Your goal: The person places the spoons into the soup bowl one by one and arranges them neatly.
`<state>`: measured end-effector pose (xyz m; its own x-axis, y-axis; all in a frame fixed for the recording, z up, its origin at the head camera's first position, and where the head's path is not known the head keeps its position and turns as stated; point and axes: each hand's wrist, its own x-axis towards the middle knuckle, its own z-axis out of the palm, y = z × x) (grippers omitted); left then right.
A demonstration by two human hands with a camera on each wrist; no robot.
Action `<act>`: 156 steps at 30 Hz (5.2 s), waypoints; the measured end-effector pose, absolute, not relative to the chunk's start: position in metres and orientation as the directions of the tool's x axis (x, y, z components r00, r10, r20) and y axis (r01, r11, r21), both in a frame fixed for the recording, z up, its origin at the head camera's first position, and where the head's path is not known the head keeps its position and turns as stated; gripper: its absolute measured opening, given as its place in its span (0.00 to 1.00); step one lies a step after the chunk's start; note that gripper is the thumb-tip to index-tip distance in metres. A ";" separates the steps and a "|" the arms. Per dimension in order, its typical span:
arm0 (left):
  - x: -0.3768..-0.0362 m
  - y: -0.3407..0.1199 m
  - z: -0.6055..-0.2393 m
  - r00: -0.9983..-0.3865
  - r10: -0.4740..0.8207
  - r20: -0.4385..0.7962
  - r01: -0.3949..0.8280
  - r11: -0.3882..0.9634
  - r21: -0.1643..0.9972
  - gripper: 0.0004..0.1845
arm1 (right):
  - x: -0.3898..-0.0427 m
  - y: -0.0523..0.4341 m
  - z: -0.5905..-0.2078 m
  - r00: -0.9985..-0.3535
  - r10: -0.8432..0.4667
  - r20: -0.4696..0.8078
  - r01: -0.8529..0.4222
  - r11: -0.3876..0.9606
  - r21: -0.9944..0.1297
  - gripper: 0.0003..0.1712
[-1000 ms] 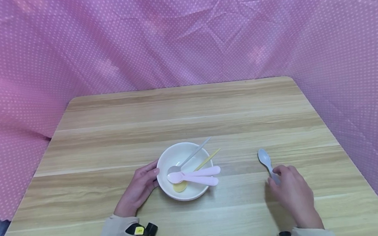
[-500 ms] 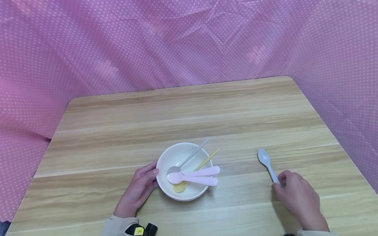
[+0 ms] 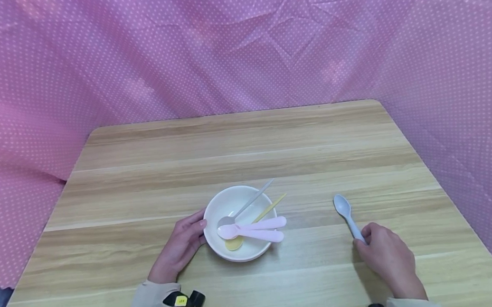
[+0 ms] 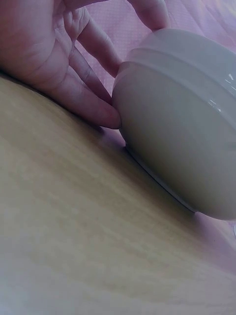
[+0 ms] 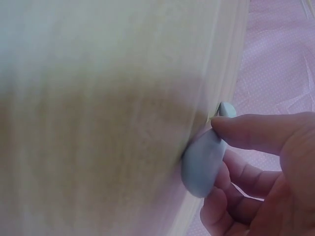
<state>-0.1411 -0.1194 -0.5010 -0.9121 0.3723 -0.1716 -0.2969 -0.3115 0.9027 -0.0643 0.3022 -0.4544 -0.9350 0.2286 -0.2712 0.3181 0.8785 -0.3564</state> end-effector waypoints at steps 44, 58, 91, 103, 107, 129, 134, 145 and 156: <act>-0.141 -0.119 -0.500 -0.908 0.371 -0.198 -0.319 -0.301 0.899 0.30 | -0.071 0.282 -0.449 -0.928 0.328 0.174 0.214 0.855 -0.472 0.13; -0.141 -0.119 -0.501 -0.909 0.368 -0.196 -0.317 -0.302 0.899 0.30 | -0.073 0.279 -0.449 -0.876 0.382 0.293 0.191 0.834 -0.517 0.10; -0.141 -0.119 -0.500 -0.915 0.356 -0.189 -0.304 -0.301 0.904 0.30 | -0.076 0.255 -0.430 -0.831 0.472 0.294 0.147 0.697 -0.702 0.07; -0.142 -0.118 -0.500 -0.909 0.373 -0.185 -0.308 -0.306 0.901 0.29 | -0.075 0.248 -0.423 -0.814 0.451 0.366 0.039 0.671 -0.740 0.06; -0.142 -0.118 -0.500 -0.909 0.373 -0.187 -0.310 -0.305 0.900 0.29 | -0.076 0.246 -0.423 -0.808 0.438 0.395 -0.004 0.665 -0.747 0.06; -0.141 -0.118 -0.501 -0.910 0.363 -0.199 -0.319 -0.311 0.895 0.29 | -0.075 0.234 -0.413 -0.821 0.398 0.409 -0.056 0.657 -0.752 0.05; -0.141 -0.118 -0.500 -0.910 0.358 -0.211 -0.326 -0.298 0.897 0.29 | -0.075 0.232 -0.412 -0.822 0.394 0.412 -0.070 0.647 -0.759 0.05; -0.141 -0.118 -0.500 -0.910 0.351 -0.221 -0.329 -0.288 0.899 0.29 | -0.078 0.220 -0.413 -0.845 0.355 0.400 -0.096 0.636 -0.766 0.05; -0.141 -0.118 -0.500 -0.915 0.345 -0.208 -0.318 -0.302 0.899 0.29 | -0.081 0.218 -0.410 -0.832 0.342 0.436 -0.132 0.642 -0.756 0.05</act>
